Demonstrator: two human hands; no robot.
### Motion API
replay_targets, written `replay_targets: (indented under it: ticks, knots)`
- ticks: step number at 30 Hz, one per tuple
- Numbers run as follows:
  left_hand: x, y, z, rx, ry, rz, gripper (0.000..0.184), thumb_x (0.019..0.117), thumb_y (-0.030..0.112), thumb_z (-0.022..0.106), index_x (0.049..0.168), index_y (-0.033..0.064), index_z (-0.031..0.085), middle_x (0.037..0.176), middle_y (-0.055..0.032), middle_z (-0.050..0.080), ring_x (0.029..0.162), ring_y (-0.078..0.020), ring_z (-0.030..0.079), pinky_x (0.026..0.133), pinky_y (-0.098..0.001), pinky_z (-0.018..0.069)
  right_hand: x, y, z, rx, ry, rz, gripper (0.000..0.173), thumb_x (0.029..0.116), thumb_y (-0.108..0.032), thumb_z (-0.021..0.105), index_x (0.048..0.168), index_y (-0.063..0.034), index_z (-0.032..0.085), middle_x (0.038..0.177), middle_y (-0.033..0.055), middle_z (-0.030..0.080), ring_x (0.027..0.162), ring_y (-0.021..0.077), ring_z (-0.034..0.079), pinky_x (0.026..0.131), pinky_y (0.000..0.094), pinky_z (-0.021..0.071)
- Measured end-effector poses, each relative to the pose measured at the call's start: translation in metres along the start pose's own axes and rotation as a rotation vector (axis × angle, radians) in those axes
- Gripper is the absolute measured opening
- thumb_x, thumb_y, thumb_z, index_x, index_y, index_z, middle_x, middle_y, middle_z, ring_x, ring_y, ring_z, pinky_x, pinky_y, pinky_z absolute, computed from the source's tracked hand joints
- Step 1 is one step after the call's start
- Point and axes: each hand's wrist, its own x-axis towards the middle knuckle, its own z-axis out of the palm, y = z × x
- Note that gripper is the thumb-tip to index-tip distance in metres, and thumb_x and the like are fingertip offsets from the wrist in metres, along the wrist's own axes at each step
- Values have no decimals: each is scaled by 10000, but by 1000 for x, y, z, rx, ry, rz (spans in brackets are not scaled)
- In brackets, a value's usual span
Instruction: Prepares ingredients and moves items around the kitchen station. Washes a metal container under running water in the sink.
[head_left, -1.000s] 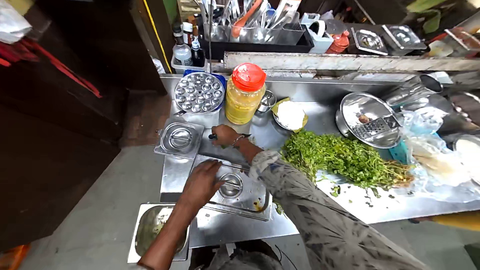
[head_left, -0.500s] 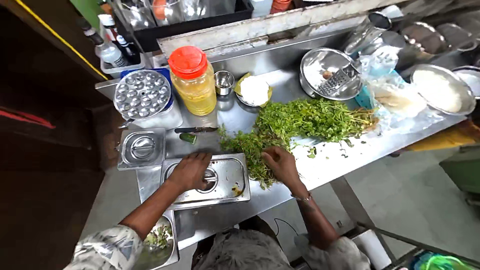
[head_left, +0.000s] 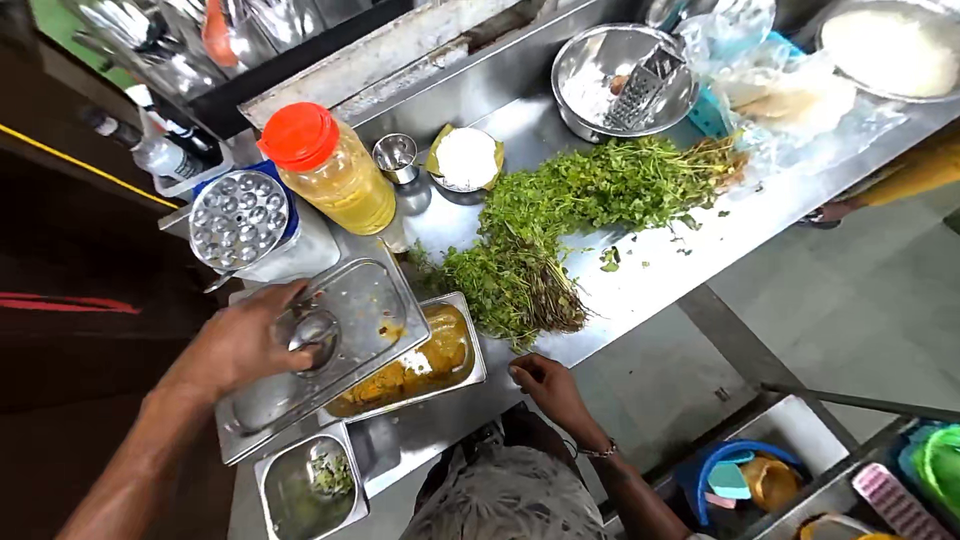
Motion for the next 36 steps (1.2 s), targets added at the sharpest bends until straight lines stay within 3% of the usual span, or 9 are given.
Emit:
replay_targets:
  ticks: [5,9,13,19,22,27,31,33,36]
  knots:
    - [-21,-15,-28,45,57,-59,1055,572,464,930,1488,156,508,1328,-142,626,1173,-358,638,932,-662,518,11,-6,-3,6,-14,47,214,1003,-336,664,1058,-143,741,890,-8,762,764,143,750,723,361,663]
    - [-24,-5,-13,61,60,-66,1052,575,482,912,1490,155,508,1346,-125,623,1170,-335,647,919,-637,539,17,-19,14,117,-144,106,285,1050,-331,585,1128,-96,727,975,30,768,808,171,760,742,361,661]
    - [-18,21,12,88,14,-38,1093,569,516,920,1508,157,490,1380,-120,611,1172,-350,644,912,-638,542,15,-35,24,187,-125,90,317,1069,-334,541,1147,-78,711,1002,38,772,824,179,765,753,361,665]
    - [14,103,30,183,-33,206,1079,571,560,898,1496,167,506,1361,-88,626,1172,-329,642,910,-606,551,-45,-63,9,617,-82,23,442,1105,-338,420,1262,17,630,1058,197,736,899,325,749,811,491,638]
    - [40,177,25,232,-98,344,1070,585,570,871,1509,186,492,1364,-77,621,1167,-321,637,901,-586,555,-80,-59,-14,815,-35,-67,508,1104,-440,388,1244,3,595,1036,215,715,879,340,741,795,508,635]
    - [91,344,31,331,-170,638,1101,594,581,853,1545,204,447,1397,-81,605,1214,-324,618,953,-586,531,-125,-35,-99,982,289,-104,367,1094,-336,477,1174,-11,626,1003,148,713,854,284,727,732,493,637]
    - [142,511,62,282,-137,961,1084,586,577,876,1511,157,498,1354,-117,639,1185,-368,637,944,-624,528,-163,26,-204,918,645,-247,319,1092,-302,482,995,-53,656,827,32,660,739,137,648,686,352,577]
    - [169,607,74,181,-164,1081,1093,640,590,882,1547,161,448,1412,-114,607,1256,-360,599,1036,-620,474,-185,62,-272,881,785,-282,328,1088,-318,502,954,-60,655,793,18,640,712,115,621,676,325,555]
    - [202,742,81,-51,-173,1145,1068,759,710,748,1588,152,371,1523,-128,510,1379,-354,503,1134,-620,388,-221,103,-379,889,960,-276,325,1082,-324,502,936,-76,653,789,7,640,713,110,620,661,320,548]
